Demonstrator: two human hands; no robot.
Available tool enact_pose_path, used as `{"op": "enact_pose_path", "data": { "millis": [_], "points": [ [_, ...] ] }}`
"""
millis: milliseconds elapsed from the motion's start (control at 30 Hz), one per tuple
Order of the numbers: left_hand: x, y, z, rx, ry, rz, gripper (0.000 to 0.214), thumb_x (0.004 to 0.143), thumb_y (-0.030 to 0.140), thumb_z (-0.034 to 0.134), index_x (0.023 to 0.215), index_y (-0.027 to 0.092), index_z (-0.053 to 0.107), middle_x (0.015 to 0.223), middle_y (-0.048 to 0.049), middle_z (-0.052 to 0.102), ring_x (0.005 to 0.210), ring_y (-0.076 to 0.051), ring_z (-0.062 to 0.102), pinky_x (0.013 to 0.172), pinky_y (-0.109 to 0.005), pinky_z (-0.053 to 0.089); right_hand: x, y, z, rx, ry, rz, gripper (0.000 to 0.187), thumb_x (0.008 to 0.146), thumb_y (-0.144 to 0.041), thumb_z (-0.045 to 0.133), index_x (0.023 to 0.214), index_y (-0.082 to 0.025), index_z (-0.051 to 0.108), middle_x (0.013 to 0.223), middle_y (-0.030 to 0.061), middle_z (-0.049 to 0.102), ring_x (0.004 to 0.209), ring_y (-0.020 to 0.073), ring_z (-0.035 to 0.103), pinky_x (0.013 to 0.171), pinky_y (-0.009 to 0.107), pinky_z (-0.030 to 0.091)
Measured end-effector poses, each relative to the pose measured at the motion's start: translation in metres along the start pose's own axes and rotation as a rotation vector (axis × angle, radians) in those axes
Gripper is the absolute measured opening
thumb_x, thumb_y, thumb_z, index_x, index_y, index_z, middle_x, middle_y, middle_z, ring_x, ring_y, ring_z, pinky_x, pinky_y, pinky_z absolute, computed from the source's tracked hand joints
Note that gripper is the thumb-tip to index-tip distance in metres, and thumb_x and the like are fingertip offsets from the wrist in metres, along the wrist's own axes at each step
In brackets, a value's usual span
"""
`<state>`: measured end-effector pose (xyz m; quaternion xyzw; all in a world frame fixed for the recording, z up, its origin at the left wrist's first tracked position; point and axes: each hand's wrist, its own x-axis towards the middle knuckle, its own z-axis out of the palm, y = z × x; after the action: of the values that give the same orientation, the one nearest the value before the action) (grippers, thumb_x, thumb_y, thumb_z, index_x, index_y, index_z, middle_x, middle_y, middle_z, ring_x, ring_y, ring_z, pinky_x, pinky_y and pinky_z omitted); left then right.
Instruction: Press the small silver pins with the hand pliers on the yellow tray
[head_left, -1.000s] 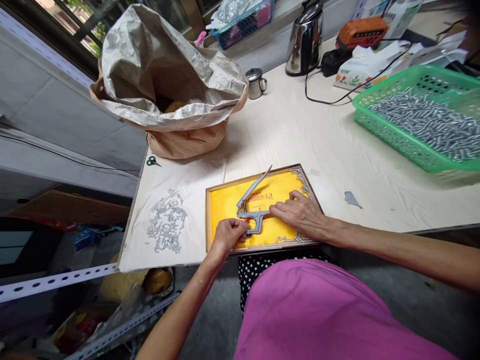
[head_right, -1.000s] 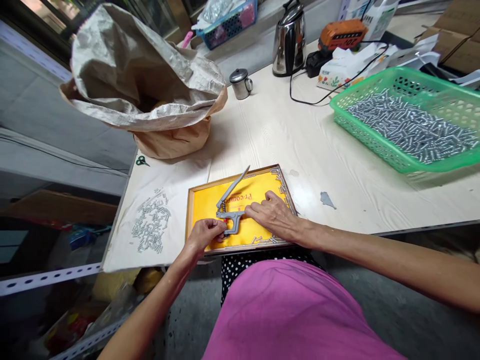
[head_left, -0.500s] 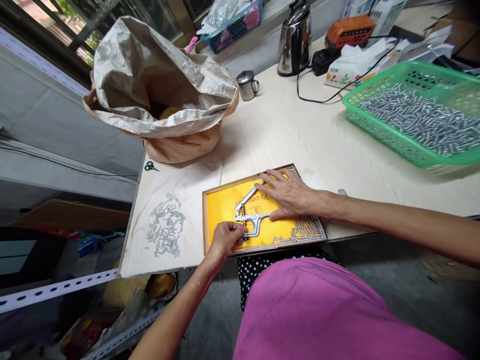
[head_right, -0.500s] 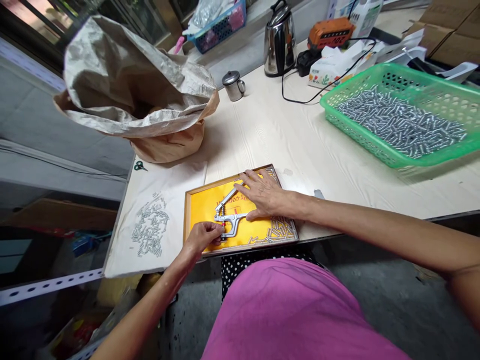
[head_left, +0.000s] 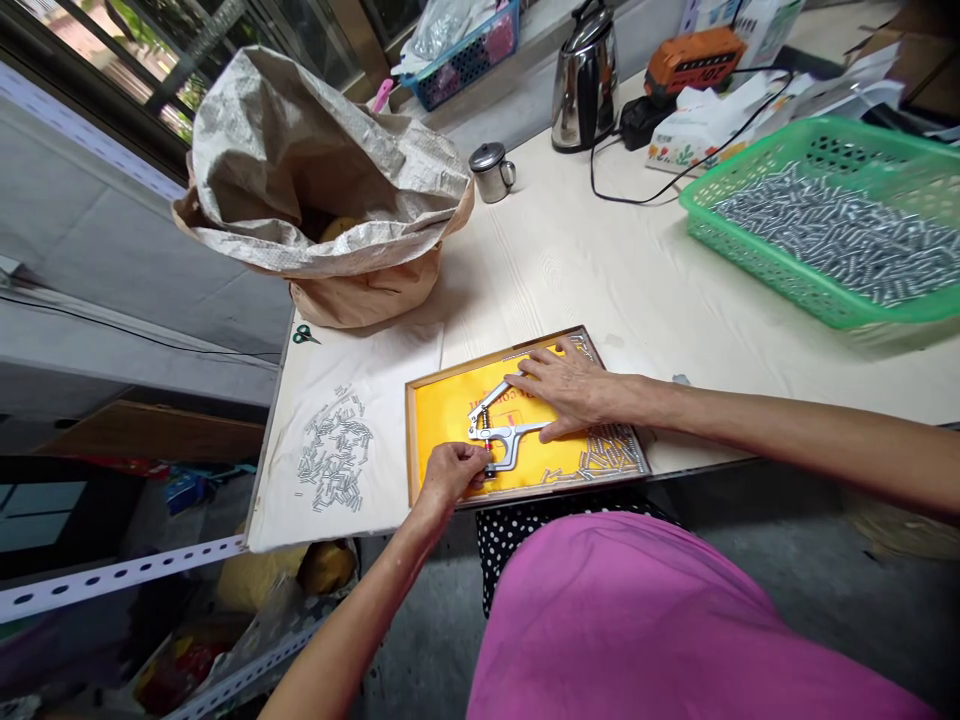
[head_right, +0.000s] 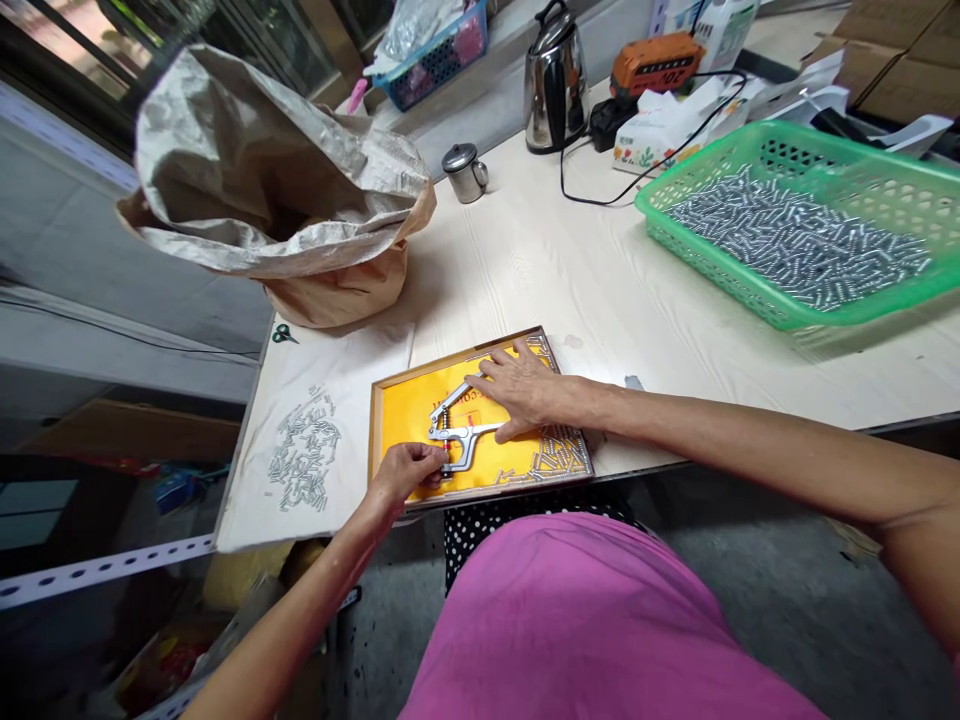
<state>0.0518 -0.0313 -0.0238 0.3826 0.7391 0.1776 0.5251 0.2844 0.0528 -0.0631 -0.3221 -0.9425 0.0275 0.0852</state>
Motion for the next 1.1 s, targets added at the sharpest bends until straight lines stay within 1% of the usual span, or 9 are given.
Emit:
{"op": "enact_pose_path", "data": {
  "millis": [233,300,400,467,533,700,900,1000,1100],
  "points": [
    [-0.003,-0.009,-0.002,0.181,0.059,0.028,0.029,0.074,0.041,0.071,0.066,0.014,0.064,0.056,-0.0004,0.058,0.051,-0.012,0.054,0.055,-0.026,0.047,-0.005,-0.004,-0.011,0.035,-0.008,0.008,0.072,0.077,-0.059,0.069,0.133,-0.018,0.051,0.113,0.0113,0.064,0.102,0.0300,0.049,0.086,0.043,0.030],
    [-0.008,-0.012,0.000,0.346,0.206,0.213,0.028,0.080,0.041,0.067,0.073,0.015,0.064,0.071,-0.0049,0.063,0.065,-0.018,0.062,0.065,-0.032,0.052,-0.008,-0.007,-0.012,0.055,0.000,0.006,0.067,0.080,-0.054,0.068,0.134,-0.018,0.050,0.111,0.0101,0.064,0.100,0.0286,0.049,0.086,0.042,0.029],
    [-0.011,-0.007,0.009,0.604,0.406,0.632,0.030,0.082,0.038,0.069,0.102,0.017,0.064,0.110,-0.0133,0.064,0.104,-0.028,0.062,0.091,-0.044,0.051,-0.011,-0.014,-0.014,0.070,0.040,0.001,0.063,0.084,-0.049,0.065,0.135,-0.017,0.047,0.111,0.0103,0.064,0.099,0.0276,0.049,0.087,0.042,0.027],
    [-0.007,0.001,0.018,0.739,0.377,0.836,0.051,0.080,0.037,0.072,0.125,0.019,0.055,0.132,-0.0164,0.055,0.125,-0.033,0.051,0.103,-0.051,0.045,-0.011,-0.021,-0.015,0.079,0.073,0.011,0.062,0.086,-0.051,0.062,0.135,-0.017,0.046,0.111,0.0106,0.064,0.100,0.0278,0.048,0.088,0.042,0.026],
    [0.001,0.010,0.026,0.834,0.283,0.937,0.068,0.081,0.036,0.073,0.139,0.019,0.043,0.140,-0.0182,0.050,0.131,-0.035,0.046,0.107,-0.054,0.042,-0.012,-0.026,-0.017,0.079,0.087,0.026,0.065,0.087,-0.058,0.058,0.134,-0.015,0.047,0.108,0.0112,0.065,0.100,0.0282,0.049,0.088,0.043,0.026],
    [0.016,0.027,0.035,1.044,0.087,0.888,0.083,0.079,0.033,0.075,0.147,0.016,0.029,0.130,-0.0174,0.055,0.118,-0.032,0.054,0.099,-0.048,0.048,-0.017,-0.031,-0.016,0.036,0.006,0.090,0.088,0.075,-0.056,0.073,0.141,-0.007,0.039,0.115,0.0157,0.064,0.101,0.0292,0.051,0.085,0.041,0.029],
    [0.015,0.039,0.041,1.171,0.018,0.872,0.059,0.080,0.039,0.073,0.128,0.014,0.049,0.123,-0.0160,0.057,0.112,-0.032,0.052,0.092,-0.047,0.050,-0.020,-0.030,-0.018,0.021,-0.004,0.071,0.090,0.075,-0.048,0.075,0.144,-0.004,0.036,0.113,0.0162,0.066,0.100,0.0303,0.054,0.085,0.042,0.034],
    [0.012,0.041,0.039,1.160,0.082,0.889,0.054,0.082,0.038,0.071,0.127,0.017,0.049,0.119,-0.0124,0.059,0.108,-0.030,0.052,0.089,-0.043,0.050,-0.020,-0.029,-0.019,-0.029,0.006,0.103,0.078,0.076,-0.046,0.075,0.135,-0.004,0.045,0.113,0.0168,0.065,0.100,0.0308,0.054,0.086,0.043,0.034],
    [0.007,0.042,0.036,1.164,0.159,0.886,0.046,0.086,0.036,0.068,0.124,0.017,0.051,0.114,-0.0117,0.061,0.106,-0.028,0.052,0.086,-0.041,0.050,-0.020,-0.029,-0.018,-0.076,0.040,0.097,0.041,0.088,-0.036,0.065,0.116,-0.008,0.057,0.103,0.0133,0.065,0.093,0.0267,0.054,0.081,0.039,0.035]
  ]
}}
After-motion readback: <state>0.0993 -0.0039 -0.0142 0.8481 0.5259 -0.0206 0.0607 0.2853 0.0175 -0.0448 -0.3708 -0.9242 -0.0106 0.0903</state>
